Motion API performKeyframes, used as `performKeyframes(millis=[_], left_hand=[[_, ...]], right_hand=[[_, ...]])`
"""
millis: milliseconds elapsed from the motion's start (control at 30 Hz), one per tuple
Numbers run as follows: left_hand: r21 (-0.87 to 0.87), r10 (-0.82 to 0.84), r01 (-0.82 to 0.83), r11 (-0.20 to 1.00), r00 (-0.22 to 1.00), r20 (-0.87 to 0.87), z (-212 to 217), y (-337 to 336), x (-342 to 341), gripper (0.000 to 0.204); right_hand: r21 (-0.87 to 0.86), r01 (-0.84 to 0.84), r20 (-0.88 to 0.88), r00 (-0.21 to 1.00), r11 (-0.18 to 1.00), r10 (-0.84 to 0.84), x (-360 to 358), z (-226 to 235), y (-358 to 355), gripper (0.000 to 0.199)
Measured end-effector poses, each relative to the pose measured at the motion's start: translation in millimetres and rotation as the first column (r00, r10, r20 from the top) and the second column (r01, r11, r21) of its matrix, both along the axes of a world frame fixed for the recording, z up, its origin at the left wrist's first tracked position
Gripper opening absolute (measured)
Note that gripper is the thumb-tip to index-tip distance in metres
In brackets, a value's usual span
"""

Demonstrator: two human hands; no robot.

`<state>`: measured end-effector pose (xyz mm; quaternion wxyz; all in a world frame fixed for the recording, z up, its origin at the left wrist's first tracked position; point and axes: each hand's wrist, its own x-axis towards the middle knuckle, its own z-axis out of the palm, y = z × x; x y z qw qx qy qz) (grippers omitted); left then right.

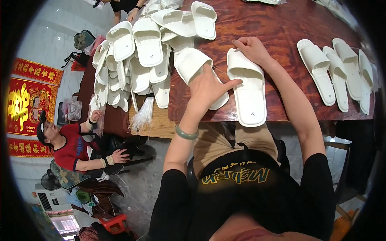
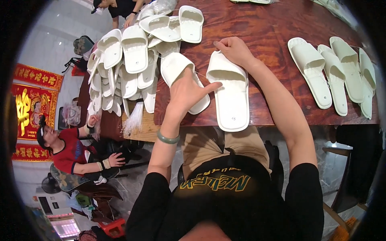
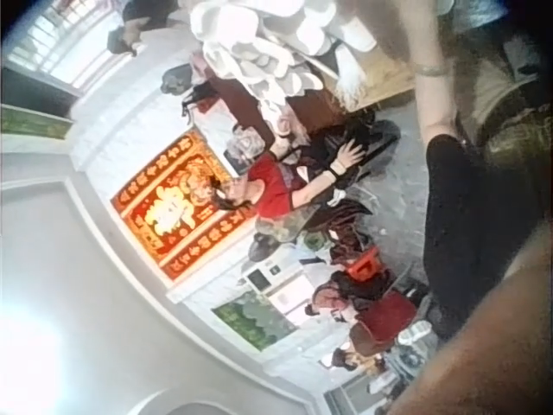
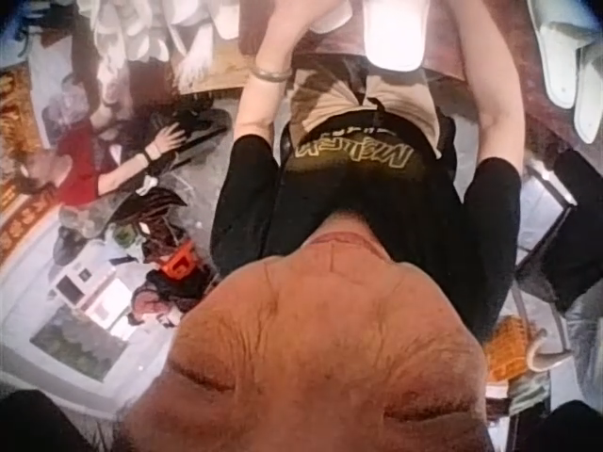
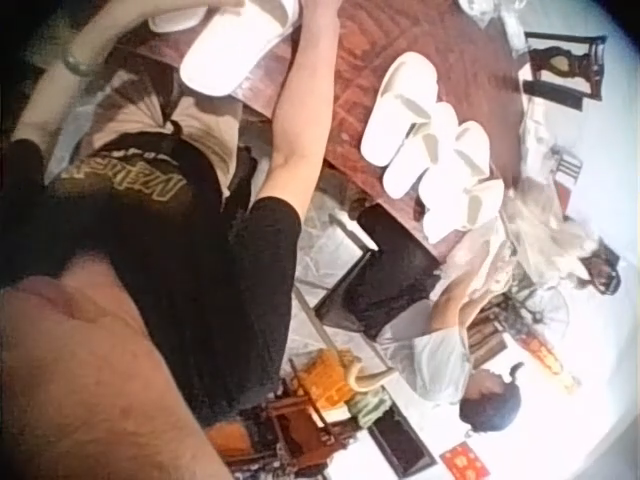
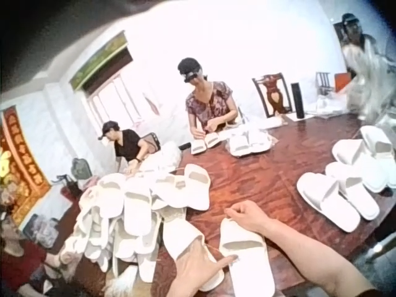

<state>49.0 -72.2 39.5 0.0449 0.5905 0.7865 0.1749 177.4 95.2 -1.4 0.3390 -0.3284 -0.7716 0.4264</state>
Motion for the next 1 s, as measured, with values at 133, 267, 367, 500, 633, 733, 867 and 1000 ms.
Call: performKeyframes(millis=[133, 267, 367, 500, 633, 733, 867, 1000], left_hand=[[-0.046, 0.036, -0.035, 0.998, 0.999, 0.021, -6.5, 24.9, -6.7, 0.073], [0.034, 0.050, -0.058, 0.998, 0.978, 0.204, -24.2, 40.3, -26.3, 0.041], [0.242, -0.075, 0.025, 0.970, 0.978, 0.197, -35.2, 43.1, -31.2, 0.021], [0.405, -0.135, 0.052, 0.913, 0.975, 0.178, -35.7, 39.9, -29.2, 0.012], [0.477, -0.170, 0.100, 0.873, 0.980, 0.106, -31.1, 32.9, -26.7, 0.013], [0.246, -0.019, -0.019, 0.969, 0.988, 0.151, -29.3, 28.9, -27.7, 0.020], [0.030, -0.016, 0.012, 0.999, 0.992, 0.123, -23.4, 42.0, -35.9, 0.031], [0.099, -0.152, 0.127, 0.987, 0.936, 0.317, -19.2, 50.2, -46.4, 0.025]], right_hand=[[0.015, 0.060, -0.031, 0.998, 0.998, -0.059, 0.7, -0.1, 1.1, 0.035], [0.042, 0.054, -0.154, 0.987, 0.998, -0.047, -4.1, -9.0, 2.2, 0.030], [0.073, 0.057, -0.158, 0.986, 0.996, -0.045, -9.4, -17.9, 2.3, 0.029], [-0.048, 0.090, -0.245, 0.965, 0.995, -0.099, -8.1, -17.0, 10.2, 0.027], [0.039, 0.102, -0.297, 0.951, 0.994, -0.086, -1.9, -11.2, 21.4, 0.028], [-0.175, -0.016, -0.212, 0.977, 0.984, -0.022, -3.1, -16.0, 16.4, 0.029], [-0.017, -0.059, -0.230, 0.972, 0.998, 0.053, -12.8, -23.6, -0.7, 0.033], [-0.081, -0.218, -0.075, 0.974, 0.973, 0.212, -8.9, -12.0, -3.6, 0.038]])
